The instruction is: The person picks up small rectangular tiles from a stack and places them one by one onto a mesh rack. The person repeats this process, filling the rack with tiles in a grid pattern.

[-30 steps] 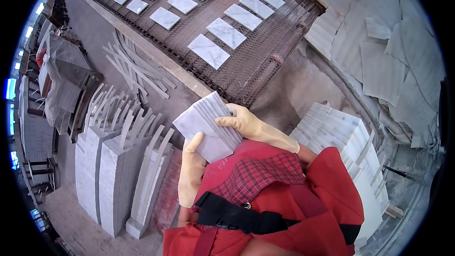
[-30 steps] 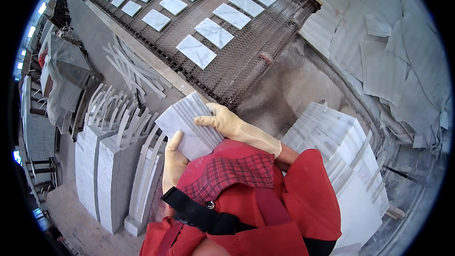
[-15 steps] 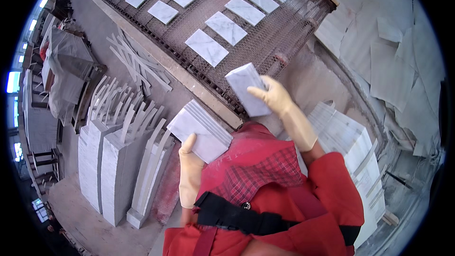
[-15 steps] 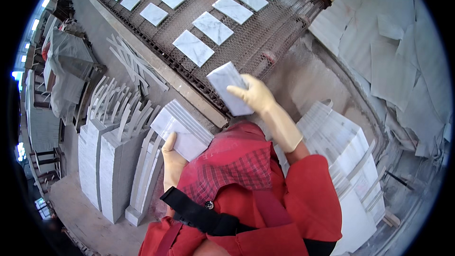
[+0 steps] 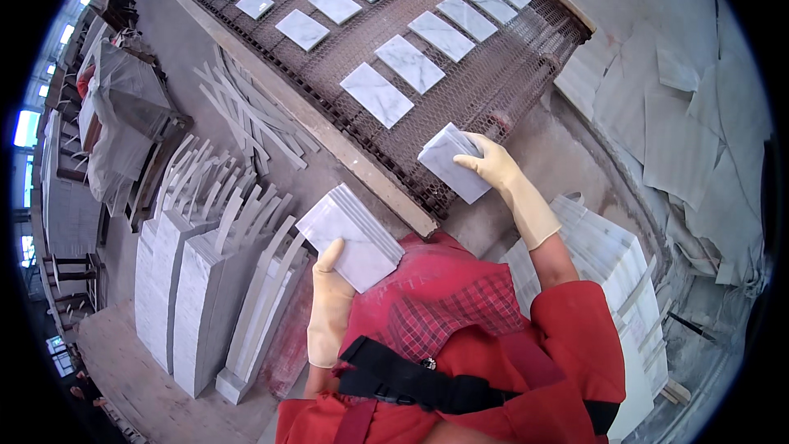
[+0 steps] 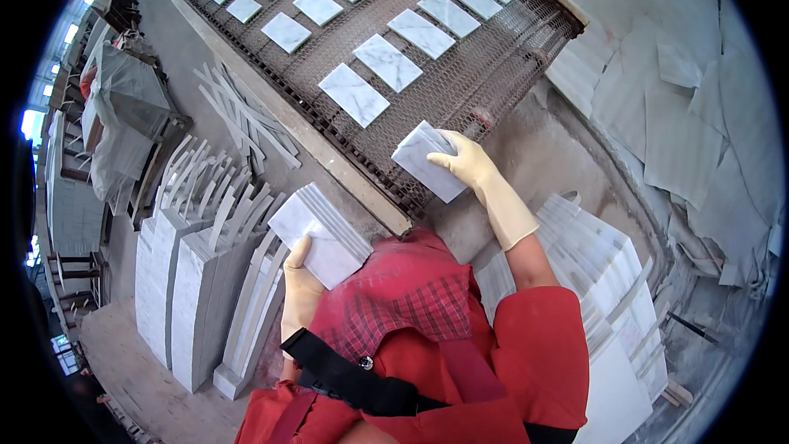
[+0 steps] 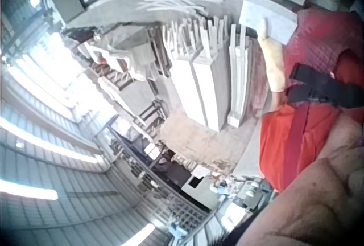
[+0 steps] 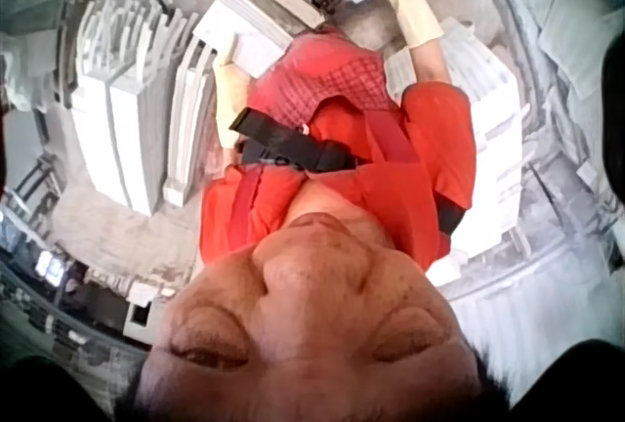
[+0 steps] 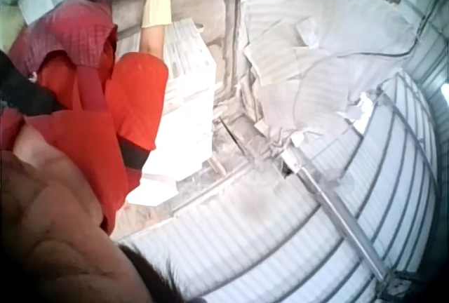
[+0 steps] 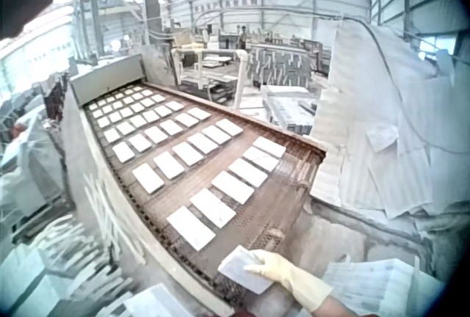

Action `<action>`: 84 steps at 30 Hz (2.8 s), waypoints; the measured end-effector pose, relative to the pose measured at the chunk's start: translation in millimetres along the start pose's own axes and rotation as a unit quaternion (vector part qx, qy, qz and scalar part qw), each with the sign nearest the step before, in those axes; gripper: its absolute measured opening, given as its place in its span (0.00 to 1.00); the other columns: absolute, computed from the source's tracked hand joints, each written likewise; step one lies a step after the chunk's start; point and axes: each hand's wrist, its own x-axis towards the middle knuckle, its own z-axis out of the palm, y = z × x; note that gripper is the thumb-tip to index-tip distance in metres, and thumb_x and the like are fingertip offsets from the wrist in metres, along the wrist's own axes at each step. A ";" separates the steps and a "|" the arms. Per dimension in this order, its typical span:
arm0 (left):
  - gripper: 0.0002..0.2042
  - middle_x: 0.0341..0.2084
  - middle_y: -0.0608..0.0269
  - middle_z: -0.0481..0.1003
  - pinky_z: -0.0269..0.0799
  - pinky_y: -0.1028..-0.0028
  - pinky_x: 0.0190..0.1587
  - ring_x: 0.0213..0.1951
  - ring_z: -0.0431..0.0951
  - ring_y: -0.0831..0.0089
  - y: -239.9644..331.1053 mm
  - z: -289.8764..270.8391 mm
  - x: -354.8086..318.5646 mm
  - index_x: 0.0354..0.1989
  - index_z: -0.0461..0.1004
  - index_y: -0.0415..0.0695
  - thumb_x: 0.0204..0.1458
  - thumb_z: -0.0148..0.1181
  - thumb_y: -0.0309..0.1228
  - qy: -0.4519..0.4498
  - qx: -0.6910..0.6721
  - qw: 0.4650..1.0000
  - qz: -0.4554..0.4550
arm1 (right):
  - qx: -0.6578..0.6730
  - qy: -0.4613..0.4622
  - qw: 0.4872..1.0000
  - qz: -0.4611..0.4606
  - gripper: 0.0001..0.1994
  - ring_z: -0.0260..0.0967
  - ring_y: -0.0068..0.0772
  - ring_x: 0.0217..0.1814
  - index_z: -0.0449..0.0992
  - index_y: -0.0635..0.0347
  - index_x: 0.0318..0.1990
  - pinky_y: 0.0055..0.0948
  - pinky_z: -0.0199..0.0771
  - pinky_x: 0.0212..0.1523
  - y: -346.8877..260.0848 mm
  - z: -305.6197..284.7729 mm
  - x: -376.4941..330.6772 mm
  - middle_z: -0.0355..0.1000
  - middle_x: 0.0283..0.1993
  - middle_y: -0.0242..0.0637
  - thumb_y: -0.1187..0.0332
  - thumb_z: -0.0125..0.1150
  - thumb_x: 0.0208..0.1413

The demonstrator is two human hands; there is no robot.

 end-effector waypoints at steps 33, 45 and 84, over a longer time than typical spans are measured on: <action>0.31 0.63 0.47 0.79 0.76 0.48 0.69 0.63 0.81 0.49 0.4 -5.6 -5.3 0.72 0.71 0.38 0.60 0.67 0.33 0.063 0.000 0.996 0.060 | -0.535 0.104 0.837 -0.052 0.64 0.65 0.57 0.77 0.50 0.50 0.84 0.50 0.68 0.75 -15.2 59.4 -12.0 0.64 0.79 0.46 0.48 0.88 0.43; 0.29 0.62 0.44 0.80 0.77 0.43 0.66 0.61 0.82 0.44 -16.7 -14.9 -4.2 0.70 0.73 0.37 0.62 0.68 0.36 0.072 -0.023 0.994 0.080 | -0.324 0.016 0.943 -0.075 0.62 0.72 0.58 0.71 0.56 0.51 0.83 0.47 0.71 0.72 -24.2 2.4 19.1 0.74 0.68 0.57 0.59 0.87 0.38; 0.30 0.62 0.45 0.79 0.75 0.45 0.68 0.62 0.81 0.45 -55.5 -5.0 -2.0 0.70 0.71 0.37 0.61 0.66 0.38 0.075 0.015 0.994 0.082 | -0.349 0.198 0.901 -0.165 0.42 0.71 0.51 0.74 0.70 0.52 0.75 0.44 0.70 0.75 -11.7 -94.8 53.4 0.72 0.74 0.46 0.57 0.81 0.53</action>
